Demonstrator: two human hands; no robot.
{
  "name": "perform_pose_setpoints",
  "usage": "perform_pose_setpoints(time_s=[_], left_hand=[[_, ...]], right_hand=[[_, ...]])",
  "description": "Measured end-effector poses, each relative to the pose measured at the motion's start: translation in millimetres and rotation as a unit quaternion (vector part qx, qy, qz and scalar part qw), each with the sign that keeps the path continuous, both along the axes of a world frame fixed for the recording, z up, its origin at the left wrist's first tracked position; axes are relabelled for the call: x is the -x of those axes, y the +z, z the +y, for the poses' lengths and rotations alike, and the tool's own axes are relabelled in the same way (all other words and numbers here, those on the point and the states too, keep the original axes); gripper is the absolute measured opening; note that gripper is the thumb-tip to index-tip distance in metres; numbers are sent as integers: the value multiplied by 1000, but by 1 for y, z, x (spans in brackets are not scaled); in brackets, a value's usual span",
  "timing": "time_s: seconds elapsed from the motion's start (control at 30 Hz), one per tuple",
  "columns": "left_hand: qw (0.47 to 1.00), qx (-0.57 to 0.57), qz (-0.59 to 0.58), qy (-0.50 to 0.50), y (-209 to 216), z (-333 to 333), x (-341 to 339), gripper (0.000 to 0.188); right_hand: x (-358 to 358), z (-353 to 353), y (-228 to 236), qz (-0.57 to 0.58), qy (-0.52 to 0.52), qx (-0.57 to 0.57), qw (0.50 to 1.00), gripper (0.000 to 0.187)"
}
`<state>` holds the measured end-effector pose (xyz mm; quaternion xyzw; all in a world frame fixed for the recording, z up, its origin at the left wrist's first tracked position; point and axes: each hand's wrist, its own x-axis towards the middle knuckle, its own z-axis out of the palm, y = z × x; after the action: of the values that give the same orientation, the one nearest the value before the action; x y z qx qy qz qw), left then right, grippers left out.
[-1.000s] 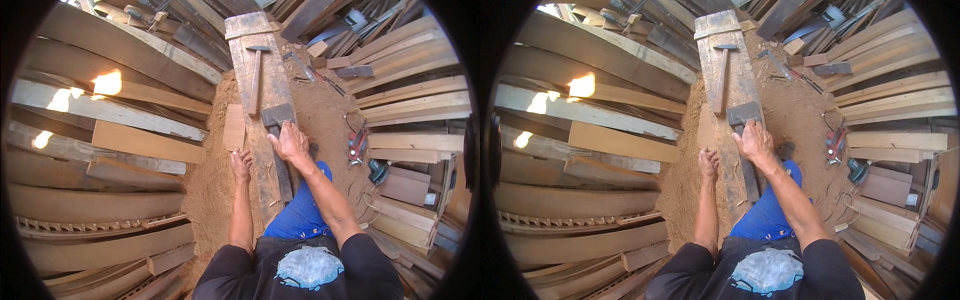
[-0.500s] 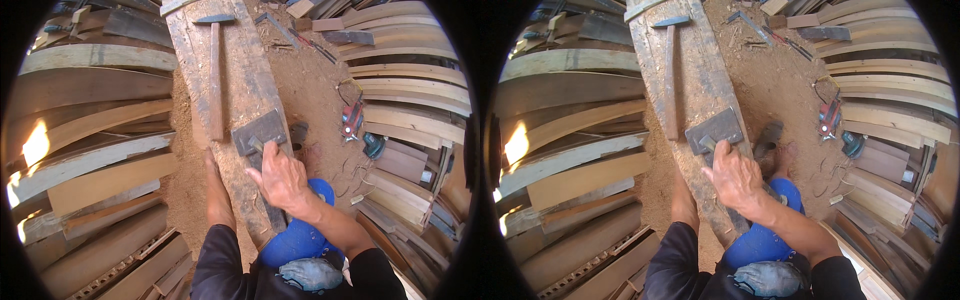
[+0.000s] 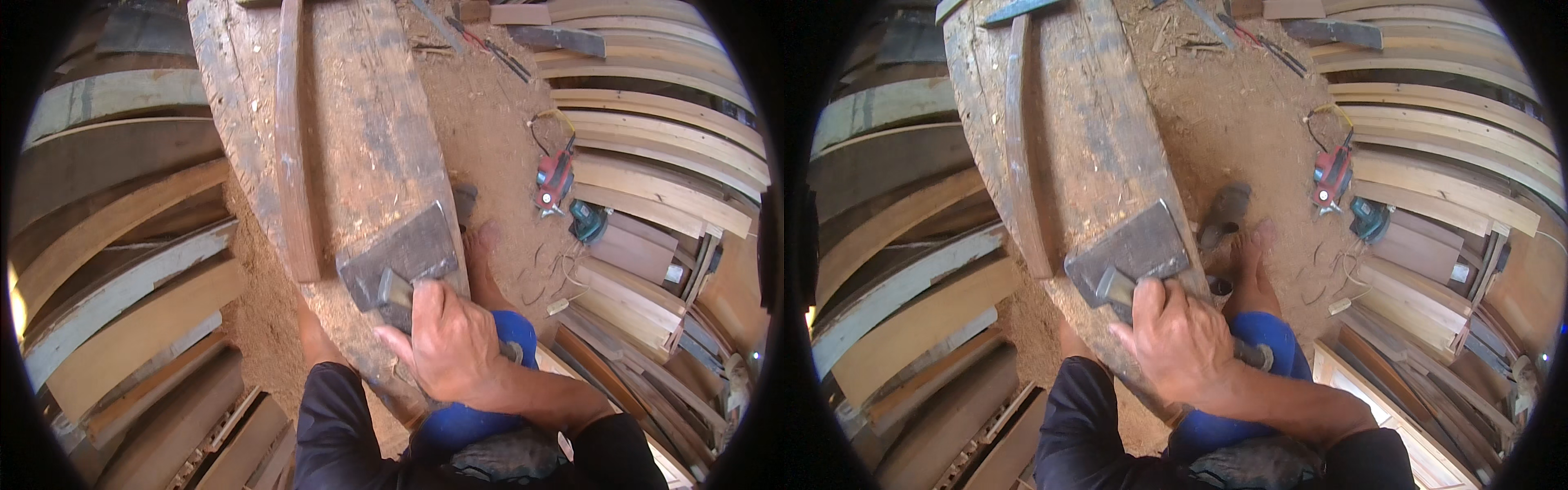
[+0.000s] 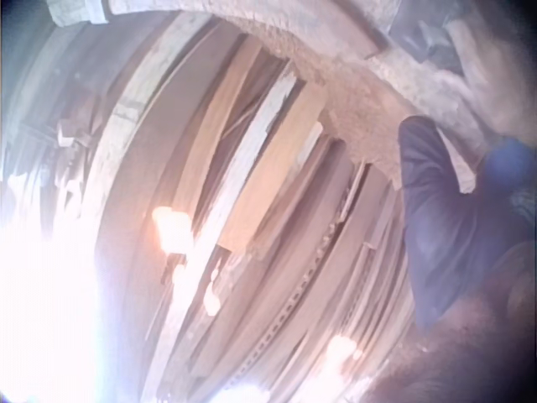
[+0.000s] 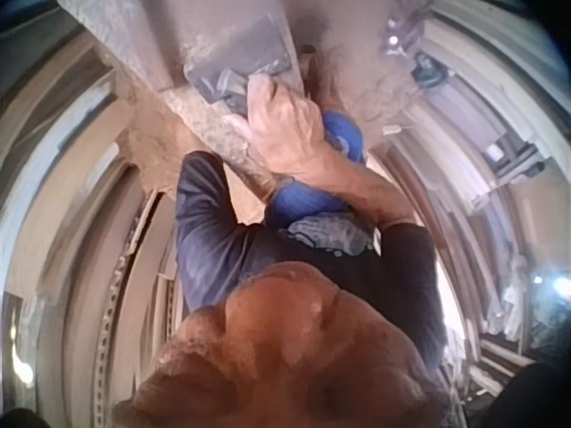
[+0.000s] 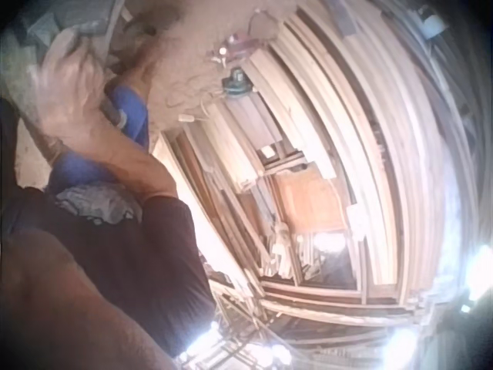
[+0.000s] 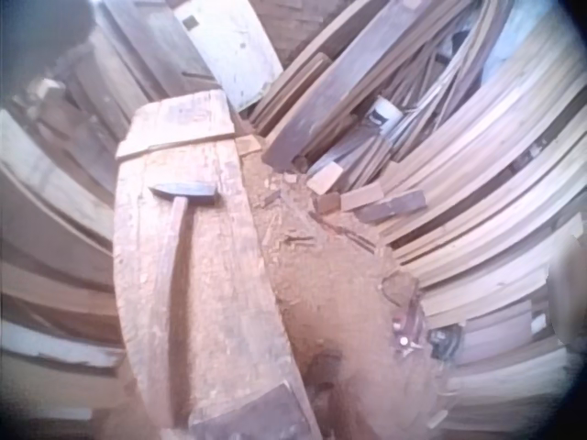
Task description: The person uses a chisel and a wooden mallet to carve a wooden dowel, then switches to a hammer and chisel to carve into a large timber beam.
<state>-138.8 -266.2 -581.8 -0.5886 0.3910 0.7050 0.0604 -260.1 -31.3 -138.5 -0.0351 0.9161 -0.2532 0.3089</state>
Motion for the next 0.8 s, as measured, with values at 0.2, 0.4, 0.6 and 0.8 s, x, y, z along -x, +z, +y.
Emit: perform_pose_setpoints(time_s=[0.2,0.4,0.6,0.8], left_hand=[[967,178,180,33,79,-16,2,22],[814,502,89,-277,270,-34,-16,29],[776,556,202,-220,389,-38,-81,28],[873,309,374,-53,454,-53,-142,40]], right_hand=[[2,-11,14,19,17,-5,1000,52],[-5,-11,27,16,23,-47,998,52],[-19,1,28,48,33,-59,997,64],[-62,32,50,83,-23,33,996,45]])
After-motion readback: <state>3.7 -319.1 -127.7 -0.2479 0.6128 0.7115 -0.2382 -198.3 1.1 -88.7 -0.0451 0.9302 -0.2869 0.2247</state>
